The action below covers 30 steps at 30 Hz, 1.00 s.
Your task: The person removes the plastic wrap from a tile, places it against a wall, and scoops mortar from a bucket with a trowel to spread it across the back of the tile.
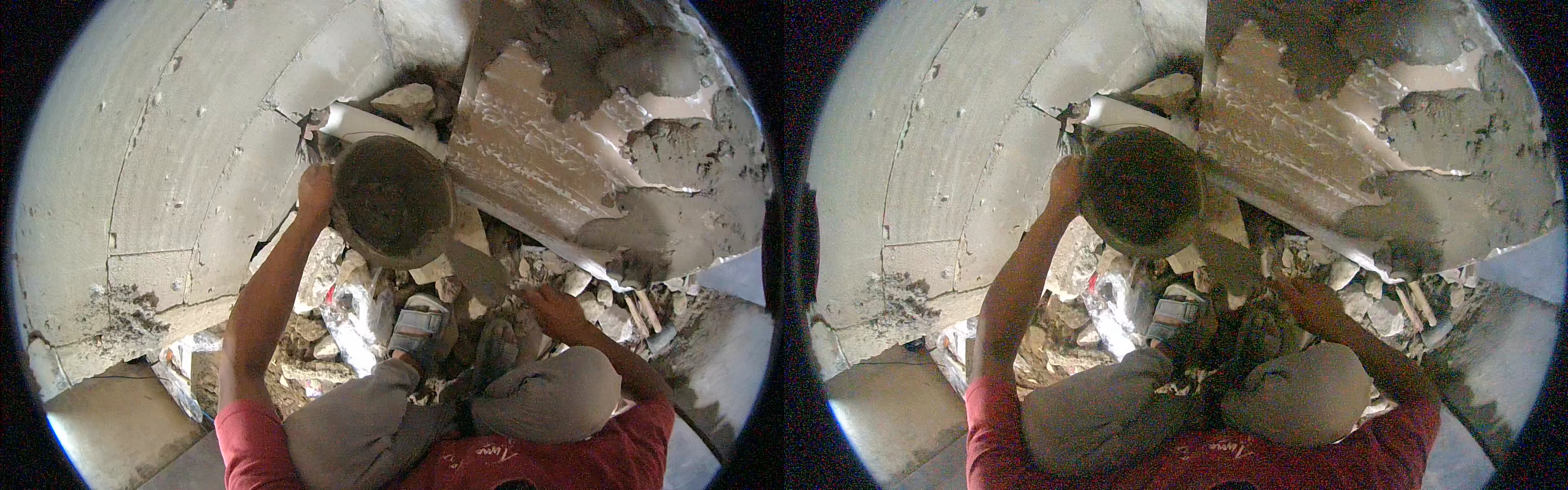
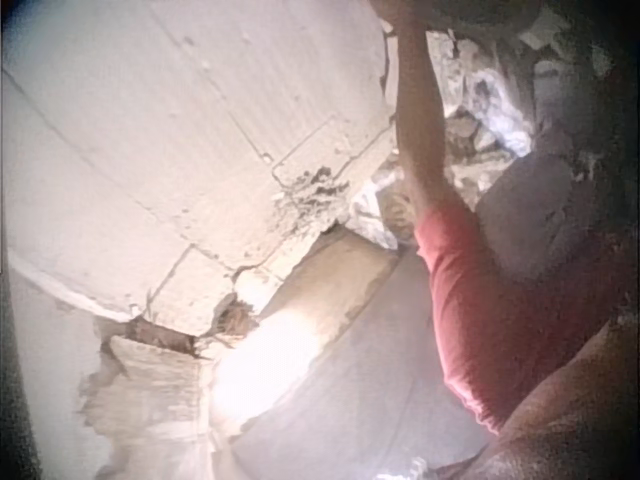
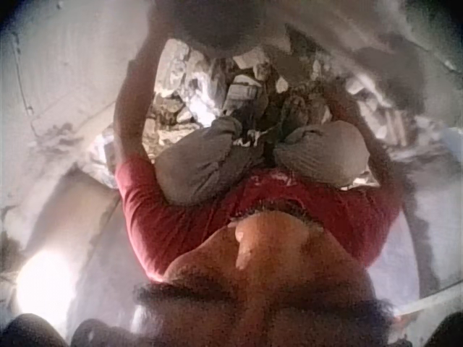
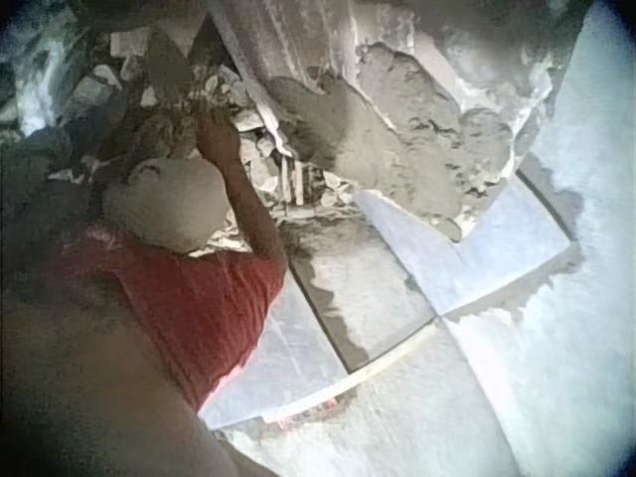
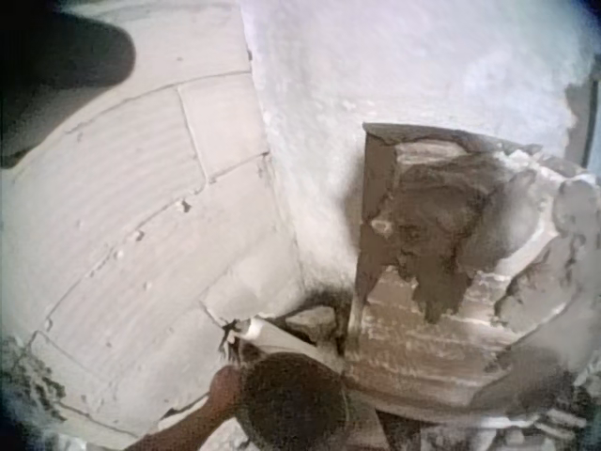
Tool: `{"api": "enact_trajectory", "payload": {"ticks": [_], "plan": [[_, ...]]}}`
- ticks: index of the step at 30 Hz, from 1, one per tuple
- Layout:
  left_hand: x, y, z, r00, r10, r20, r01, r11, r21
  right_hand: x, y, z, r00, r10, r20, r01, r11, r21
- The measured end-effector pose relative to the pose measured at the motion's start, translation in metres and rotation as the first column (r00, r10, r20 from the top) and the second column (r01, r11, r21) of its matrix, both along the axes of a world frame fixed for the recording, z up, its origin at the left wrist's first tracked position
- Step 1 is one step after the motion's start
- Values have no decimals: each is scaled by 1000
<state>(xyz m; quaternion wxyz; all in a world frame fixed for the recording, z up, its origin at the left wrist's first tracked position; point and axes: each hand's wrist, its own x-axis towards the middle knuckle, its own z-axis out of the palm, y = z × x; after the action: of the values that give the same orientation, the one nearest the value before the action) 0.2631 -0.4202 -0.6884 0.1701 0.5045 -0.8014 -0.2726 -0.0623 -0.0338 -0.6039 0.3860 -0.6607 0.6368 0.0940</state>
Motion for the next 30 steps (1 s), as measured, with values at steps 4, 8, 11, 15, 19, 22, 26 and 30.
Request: {"api": "enact_trajectory", "payload": {"ticks": [4,8,11,15,19,22,26,30], "plan": [[-24,25,32,992,-12,-127,9,1000,-24,-39,16,18,997,-39,-69,55,970,237],[-62,63,61,995,-103,15,103,967,-234,-55,-7,9,978,-183,97,202,944,-261],[-76,78,64,992,-122,-11,119,980,-161,-69,-48,-12,980,-139,139,166,964,-207],[-66,85,71,980,-150,-135,116,966,-231,-51,-86,-22,922,-290,256,235,945,227],[-77,84,83,990,18,-137,-17,1000,11,-33,-32,-125,855,30,518,8,997,-71],[-66,74,79,995,46,-87,-43,998,46,20,-8,-166,675,-43,737,-24,997,80],[-49,58,56,991,70,-118,-76,996,-46,69,8,-179,95,-488,868,112,871,478],[-56,58,54,995,15,-98,-16,1000,-9,64,-10,-125,207,-670,713,-6,728,686]]}}
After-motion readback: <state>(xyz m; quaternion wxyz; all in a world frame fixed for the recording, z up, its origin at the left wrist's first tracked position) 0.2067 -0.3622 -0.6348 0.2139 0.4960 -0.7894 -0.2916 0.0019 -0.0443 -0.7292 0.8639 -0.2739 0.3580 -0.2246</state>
